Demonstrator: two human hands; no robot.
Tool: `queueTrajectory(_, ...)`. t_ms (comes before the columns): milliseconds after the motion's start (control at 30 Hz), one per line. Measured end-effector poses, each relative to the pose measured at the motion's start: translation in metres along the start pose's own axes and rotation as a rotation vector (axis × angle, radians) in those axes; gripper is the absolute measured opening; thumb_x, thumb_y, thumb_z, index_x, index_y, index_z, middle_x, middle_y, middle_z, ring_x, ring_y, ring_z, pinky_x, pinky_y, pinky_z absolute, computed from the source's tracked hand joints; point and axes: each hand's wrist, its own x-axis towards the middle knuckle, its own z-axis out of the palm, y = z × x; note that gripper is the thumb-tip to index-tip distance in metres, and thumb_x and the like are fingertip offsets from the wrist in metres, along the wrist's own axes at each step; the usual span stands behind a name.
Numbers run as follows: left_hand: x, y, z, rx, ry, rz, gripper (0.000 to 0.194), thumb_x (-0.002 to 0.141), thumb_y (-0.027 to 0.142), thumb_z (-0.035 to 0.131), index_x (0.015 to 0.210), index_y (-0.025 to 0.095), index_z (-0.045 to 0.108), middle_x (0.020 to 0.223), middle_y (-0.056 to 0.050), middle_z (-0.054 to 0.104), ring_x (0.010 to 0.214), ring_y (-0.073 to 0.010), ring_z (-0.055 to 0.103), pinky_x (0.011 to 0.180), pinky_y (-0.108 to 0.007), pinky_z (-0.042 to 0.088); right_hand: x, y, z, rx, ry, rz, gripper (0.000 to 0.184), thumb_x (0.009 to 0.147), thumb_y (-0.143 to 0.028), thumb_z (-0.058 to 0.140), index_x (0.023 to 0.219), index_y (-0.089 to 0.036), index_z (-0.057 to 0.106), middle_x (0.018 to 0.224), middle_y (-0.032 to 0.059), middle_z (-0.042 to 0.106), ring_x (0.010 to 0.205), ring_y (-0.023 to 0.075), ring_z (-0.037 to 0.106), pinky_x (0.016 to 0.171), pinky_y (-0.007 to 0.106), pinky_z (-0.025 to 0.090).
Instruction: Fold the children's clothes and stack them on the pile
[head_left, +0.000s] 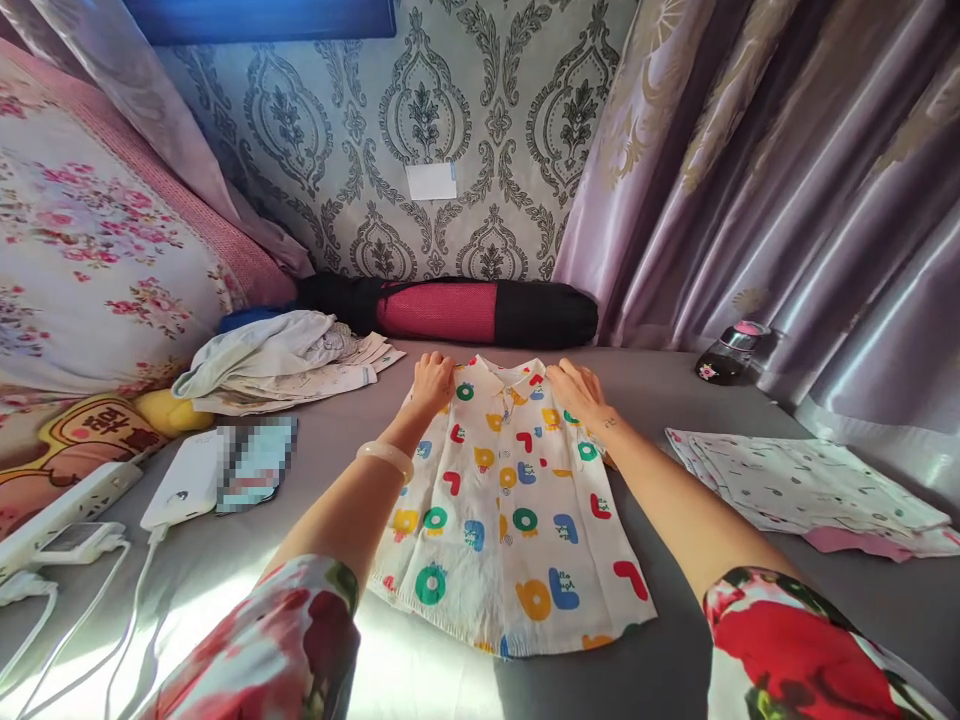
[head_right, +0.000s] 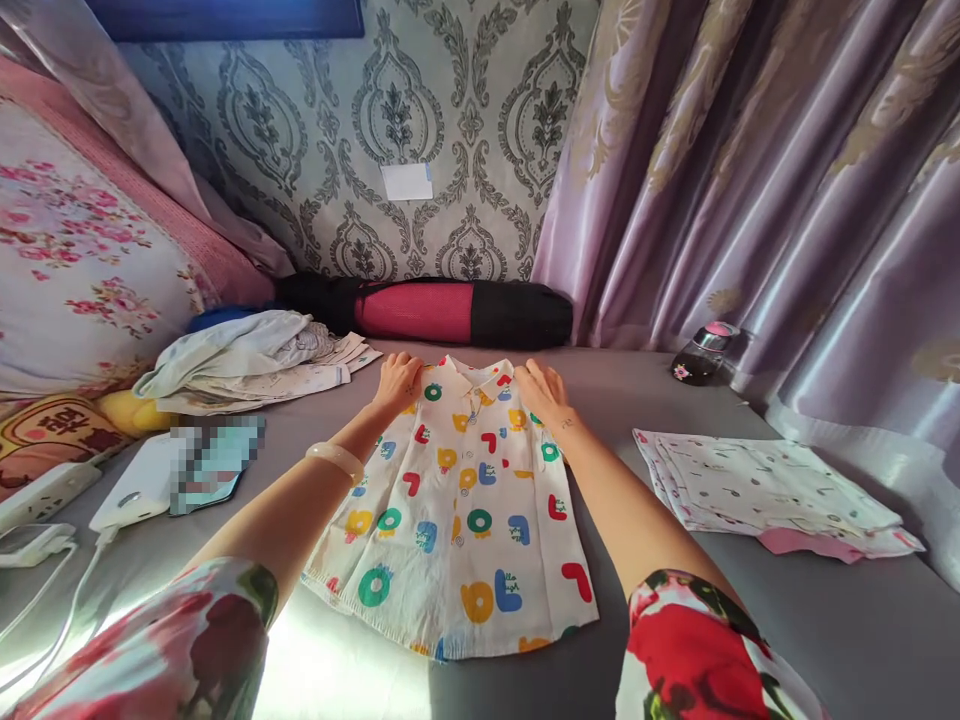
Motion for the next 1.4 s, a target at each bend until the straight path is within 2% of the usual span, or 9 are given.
queueTrajectory(200,0.021,0.000,0.028,0.042,-0.054,0.030,0.032,0.095,0.020,0.037,0.110,0.020,0.066,0.109,-0.015,0.060,0.107,-0.0309,0.049,0.085,-0.040,0.037,0.021,0.008,0.027,0.007,-0.079,0.012,0.038,0.099,-0.017,0.030,0.115,-0.022,0.064,0.118,0.0130,0.060,0.100,0.0256,0.057,0.086,0.037,0.035)
queueTrajectory(400,0.039,-0.001,0.047,0.095,-0.056,0.061,0.033,0.095,0.019,0.038,0.114,0.020,0.065,0.113,-0.016,0.058,0.110,-0.0321,0.049,0.088,-0.042,0.036,0.041,0.013,0.041,-0.002,-0.108,0.008,0.040,0.098,-0.015,0.030,0.120,-0.021,0.063,0.122,0.0154,0.060,0.108,0.0279,0.055,0.093,0.038,0.034)
queueTrajectory(467,0.040,0.000,0.052,0.069,-0.103,0.052,0.034,0.095,0.019,0.037,0.113,0.019,0.066,0.115,-0.017,0.059,0.112,-0.0329,0.050,0.089,-0.043,0.035,0.042,0.012,0.046,-0.001,-0.127,0.014,0.040,0.097,-0.014,0.031,0.119,-0.020,0.064,0.122,0.0155,0.060,0.109,0.0277,0.056,0.093,0.038,0.034)
queueTrajectory(633,0.042,0.001,0.063,-0.047,-0.266,-0.051,0.037,0.094,0.018,0.035,0.116,0.016,0.065,0.117,-0.017,0.064,0.114,-0.0320,0.054,0.092,-0.044,0.034,0.044,0.012,0.060,0.071,-0.141,0.029,0.038,0.099,-0.017,0.032,0.109,-0.018,0.068,0.115,0.0141,0.064,0.105,0.0261,0.059,0.092,0.036,0.037)
queueTrajectory(833,0.065,0.009,0.069,-0.110,-0.341,-0.141,0.038,0.097,0.030,0.034,0.103,0.020,0.070,0.115,-0.012,0.070,0.112,-0.0296,0.060,0.092,-0.042,0.036,0.071,0.018,0.068,0.391,-0.191,0.158,0.033,0.100,-0.028,0.037,0.099,-0.019,0.069,0.108,0.0107,0.070,0.100,0.0233,0.063,0.080,0.031,0.041)
queueTrajectory(1067,0.079,0.023,0.073,-0.194,-0.396,-0.194,0.029,0.092,0.041,0.049,0.103,0.025,0.070,0.113,-0.008,0.071,0.110,-0.0272,0.061,0.094,-0.040,0.038,0.086,0.013,0.076,0.467,-0.238,0.207,0.014,0.094,-0.028,0.056,0.098,-0.020,0.066,0.096,0.0053,0.072,0.085,0.0176,0.064,0.072,0.026,0.042)
queueTrajectory(1200,0.070,0.023,0.076,-0.206,-0.351,-0.158,0.027,0.091,0.037,0.051,0.110,0.025,0.066,0.122,-0.009,0.065,0.118,-0.0269,0.055,0.094,-0.039,0.037,0.074,0.007,0.078,0.431,-0.163,0.188,0.013,0.096,-0.027,0.051,0.101,-0.021,0.062,0.111,0.0076,0.067,0.102,0.0208,0.060,0.082,0.030,0.041)
queueTrajectory(1333,0.055,0.023,0.084,-0.131,-0.178,0.060,0.030,0.097,0.027,0.038,0.115,0.021,0.061,0.123,-0.014,0.060,0.117,-0.0269,0.054,0.095,-0.041,0.033,0.059,0.000,0.078,0.303,-0.051,0.087,0.022,0.100,-0.023,0.039,0.109,-0.019,0.058,0.117,0.0119,0.064,0.111,0.0239,0.055,0.091,0.033,0.038)
queueTrajectory(1400,0.052,0.025,0.085,-0.073,-0.172,0.141,0.032,0.099,0.024,0.032,0.114,0.019,0.060,0.116,-0.016,0.063,0.111,-0.0273,0.056,0.094,-0.043,0.032,0.056,0.000,0.077,0.257,-0.052,0.055,0.025,0.100,-0.023,0.036,0.112,-0.018,0.057,0.117,0.0133,0.064,0.111,0.0243,0.055,0.093,0.033,0.037)
